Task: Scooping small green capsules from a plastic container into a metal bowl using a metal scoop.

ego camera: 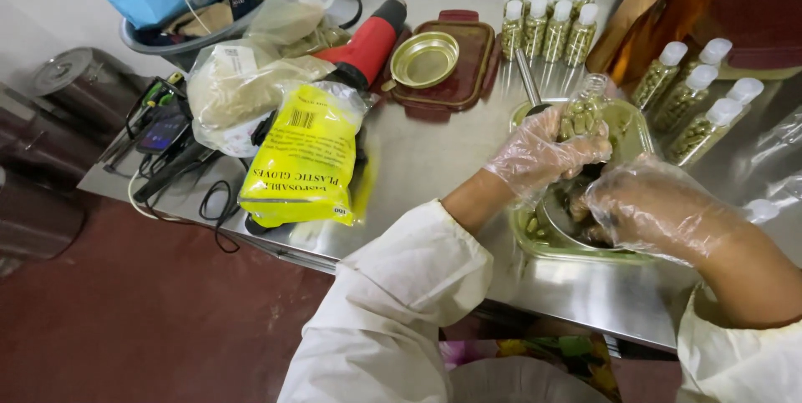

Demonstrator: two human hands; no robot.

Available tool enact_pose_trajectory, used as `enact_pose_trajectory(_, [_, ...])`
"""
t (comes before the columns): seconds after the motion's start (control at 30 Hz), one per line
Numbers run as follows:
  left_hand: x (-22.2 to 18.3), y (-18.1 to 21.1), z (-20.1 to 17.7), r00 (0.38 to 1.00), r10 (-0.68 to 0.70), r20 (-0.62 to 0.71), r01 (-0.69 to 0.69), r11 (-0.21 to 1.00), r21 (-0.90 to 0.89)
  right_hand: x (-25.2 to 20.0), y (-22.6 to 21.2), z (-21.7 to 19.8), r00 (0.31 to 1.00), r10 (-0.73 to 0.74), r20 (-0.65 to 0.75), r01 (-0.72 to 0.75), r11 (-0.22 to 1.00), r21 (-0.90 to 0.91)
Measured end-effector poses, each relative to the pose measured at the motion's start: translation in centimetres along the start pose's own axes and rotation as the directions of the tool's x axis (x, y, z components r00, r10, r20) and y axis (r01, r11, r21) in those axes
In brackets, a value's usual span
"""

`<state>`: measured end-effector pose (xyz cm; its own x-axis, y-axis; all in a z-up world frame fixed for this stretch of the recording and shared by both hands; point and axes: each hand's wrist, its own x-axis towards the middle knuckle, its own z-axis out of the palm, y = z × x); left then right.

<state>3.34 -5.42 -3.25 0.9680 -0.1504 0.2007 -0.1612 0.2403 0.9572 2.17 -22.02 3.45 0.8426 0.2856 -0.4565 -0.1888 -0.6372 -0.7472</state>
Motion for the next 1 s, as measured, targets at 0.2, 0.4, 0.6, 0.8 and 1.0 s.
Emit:
enact_pose_trajectory(0.2, [-0.1, -0.2, 0.1, 1.0, 0.003, -0.031, -0.003, 1.0, 0.004, 4.9, 5.7, -1.2, 0.862, -0.391, 0.323, 0.489, 0.471, -0.734])
enact_pose_trajectory(0.4, [0.1, -0.8, 0.0, 1.0, -0.005, -0.009, 0.004, 0.992, -0.126, 3.5, 3.8, -0.3, 0.802, -0.43, 0.414, 0.517, 0.153, -0.842])
enact_pose_trajectory(0.6, [-0.5, -0.1, 0.1, 0.997, 0.081, -0.012, -0.082, 0.989, -0.121, 2.2, 0.6, 0.8, 0.987, -0.039, 0.155, 0.155, 0.466, -0.871])
enact_pose_trajectory(0.8, [-0.5, -0.4, -0.1, 0.998, 0.065, -0.018, -0.067, 0.985, -0.158, 1.2, 1.1, -4.3, 0.756, -0.515, 0.404, 0.625, 0.384, -0.679])
enact_pose_trajectory(1.0, [-0.5, 0.0, -0.1, 0.998, -0.002, 0.065, 0.009, 0.994, -0.106, -1.9, 0.0, -7.0, 0.391, -0.92, 0.014, 0.854, 0.357, -0.379])
